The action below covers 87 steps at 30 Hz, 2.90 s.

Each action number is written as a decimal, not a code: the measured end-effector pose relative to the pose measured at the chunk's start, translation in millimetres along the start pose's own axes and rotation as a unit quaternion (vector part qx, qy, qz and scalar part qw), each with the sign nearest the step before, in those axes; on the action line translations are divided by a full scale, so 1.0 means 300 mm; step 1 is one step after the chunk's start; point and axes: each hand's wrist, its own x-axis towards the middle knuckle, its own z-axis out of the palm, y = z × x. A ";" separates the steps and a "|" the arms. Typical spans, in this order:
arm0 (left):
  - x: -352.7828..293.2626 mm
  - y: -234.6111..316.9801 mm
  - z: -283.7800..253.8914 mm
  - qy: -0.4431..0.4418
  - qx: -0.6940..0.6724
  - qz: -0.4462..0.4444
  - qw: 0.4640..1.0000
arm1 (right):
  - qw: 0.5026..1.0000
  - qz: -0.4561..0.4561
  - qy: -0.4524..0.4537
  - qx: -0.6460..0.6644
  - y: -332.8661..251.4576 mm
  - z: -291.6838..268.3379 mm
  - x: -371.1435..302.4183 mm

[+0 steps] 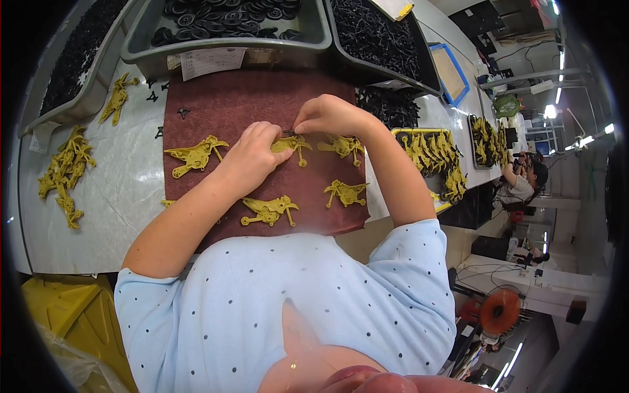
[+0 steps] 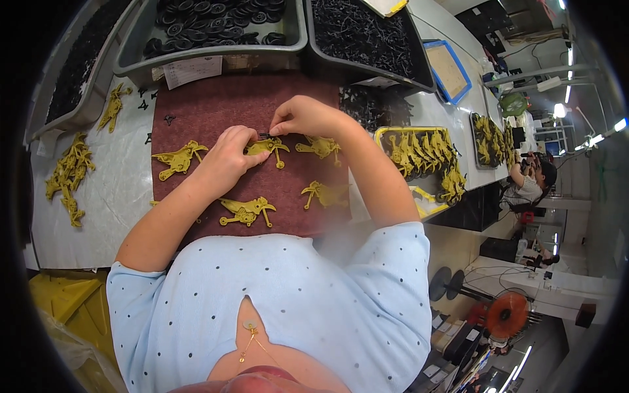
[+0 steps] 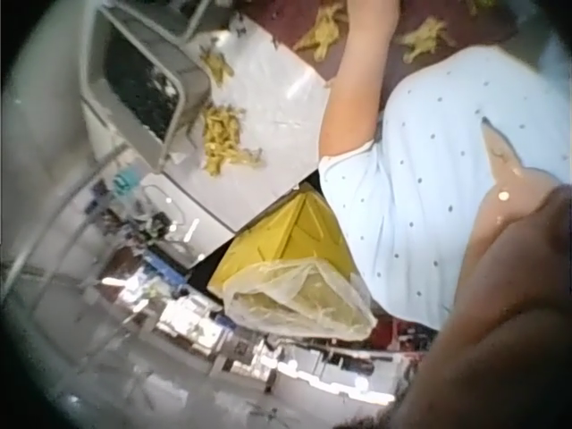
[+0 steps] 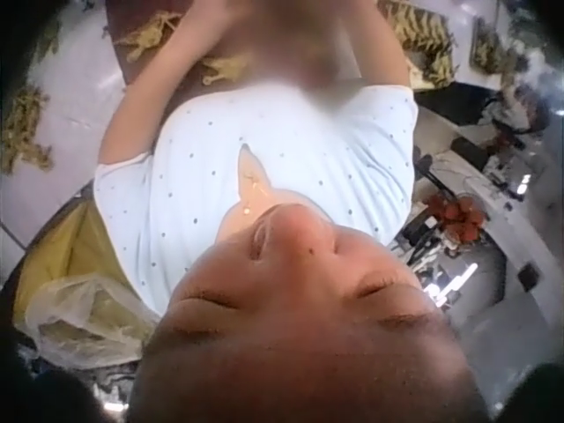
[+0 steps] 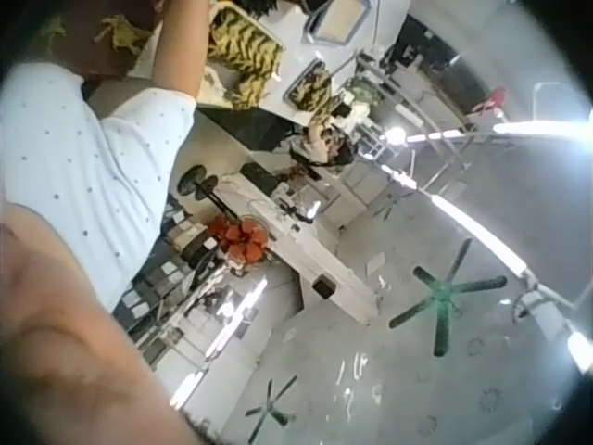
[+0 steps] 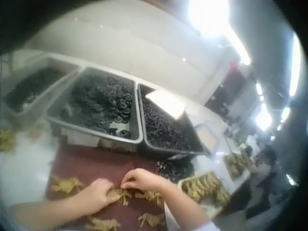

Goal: The person assembles toy motorcycles by fitting wheels and handlebars between frame halves, sets the finished motorcycles onto a tray, arranges new frame pieces on the mat, scoops toy wheels from a bin, and inserts wheels into the frames.

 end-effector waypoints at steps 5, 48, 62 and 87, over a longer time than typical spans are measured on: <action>0.026 0.008 -0.009 0.003 0.003 0.037 0.999 | 0.997 0.019 0.049 -0.055 0.016 0.037 -0.034; -0.139 -0.042 -0.417 -0.023 0.063 -0.138 0.988 | 0.902 0.188 0.330 -0.205 0.299 0.004 -0.323; -0.237 -0.087 -0.379 0.013 0.032 -0.130 0.991 | 0.850 0.258 0.432 -0.158 0.266 -0.029 -0.291; -0.269 -0.126 -0.337 0.009 0.089 -0.088 0.992 | 0.961 -0.084 0.255 0.061 -0.263 0.177 0.095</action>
